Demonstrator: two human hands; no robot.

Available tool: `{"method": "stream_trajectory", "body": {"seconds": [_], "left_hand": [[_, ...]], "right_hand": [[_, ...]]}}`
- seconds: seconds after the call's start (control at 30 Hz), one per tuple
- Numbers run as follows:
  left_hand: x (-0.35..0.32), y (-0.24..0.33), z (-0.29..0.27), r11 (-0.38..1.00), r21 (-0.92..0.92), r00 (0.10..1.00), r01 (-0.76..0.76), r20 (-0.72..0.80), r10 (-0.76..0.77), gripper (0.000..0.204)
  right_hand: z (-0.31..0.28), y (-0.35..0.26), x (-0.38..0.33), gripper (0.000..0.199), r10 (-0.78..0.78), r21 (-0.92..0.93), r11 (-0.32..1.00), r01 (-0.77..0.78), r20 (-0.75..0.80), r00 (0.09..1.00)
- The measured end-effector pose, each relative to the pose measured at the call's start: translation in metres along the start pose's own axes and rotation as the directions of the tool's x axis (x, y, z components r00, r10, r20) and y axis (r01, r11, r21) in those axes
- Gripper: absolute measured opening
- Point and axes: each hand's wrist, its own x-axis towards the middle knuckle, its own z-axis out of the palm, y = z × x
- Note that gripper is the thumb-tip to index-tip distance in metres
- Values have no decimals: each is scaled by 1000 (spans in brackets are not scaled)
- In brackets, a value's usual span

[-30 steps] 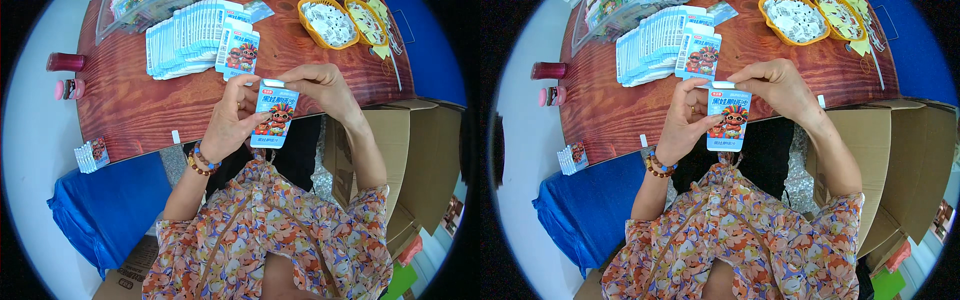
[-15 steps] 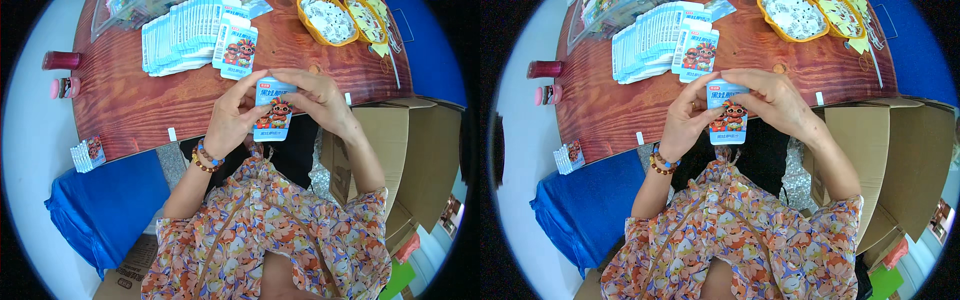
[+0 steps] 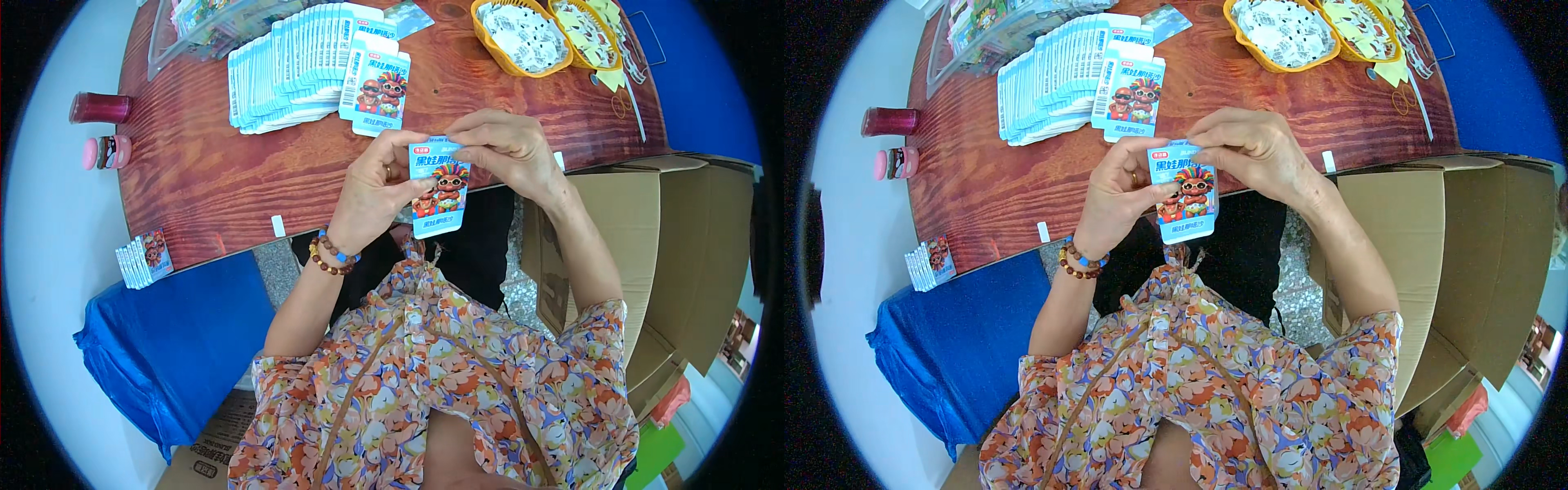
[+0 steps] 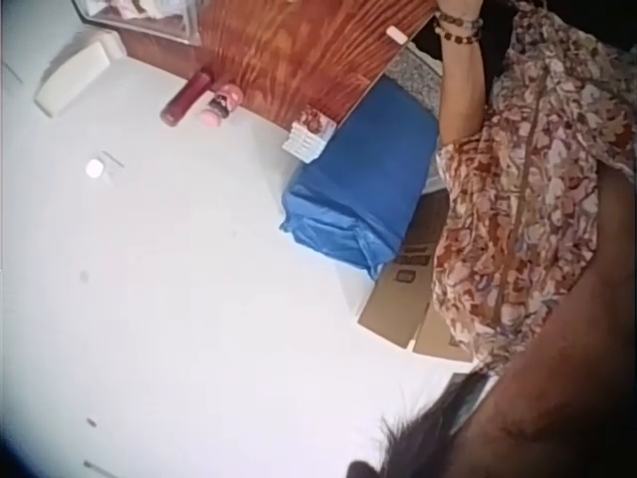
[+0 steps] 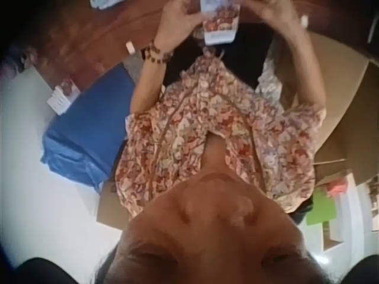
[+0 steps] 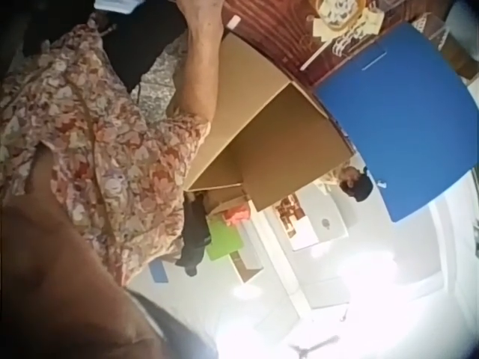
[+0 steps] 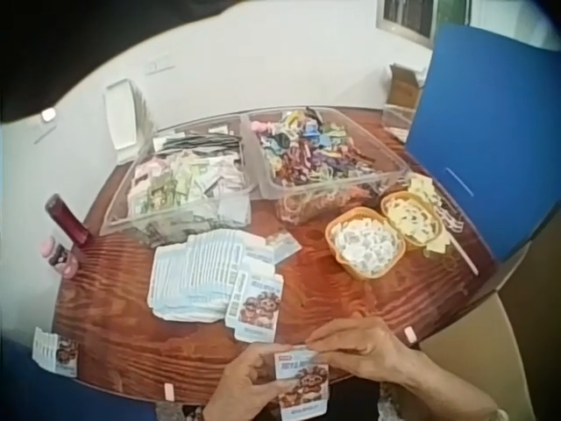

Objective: The person is placing small toy components from bowls into white packets and then into a cardboard box.

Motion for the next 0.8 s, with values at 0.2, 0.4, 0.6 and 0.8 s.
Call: {"method": "stream_trajectory", "body": {"seconds": [0.2, 0.4, 0.6, 0.8], "left_hand": [[7, 5, 2, 998, 67, 998, 21, -67, -17, 48], [22, 29, -13, 999, 2, 921, -51, -386, 48, 69], [21, 7, 10, 647, 716, 806, -262, -206, 554, 114], [16, 32, -3, 660, 734, 845, -159, -244, 475, 104]], "right_hand": [[5, 4, 7, 26, 235, 286, 933, -219, -20, 972], [3, 24, 28, 18, 605, 859, 478, -185, -169, 778], [80, 13, 24, 29, 632, 941, 235, -242, 41, 774], [63, 6, 60, 19, 292, 475, 846, -241, -35, 956]]}}
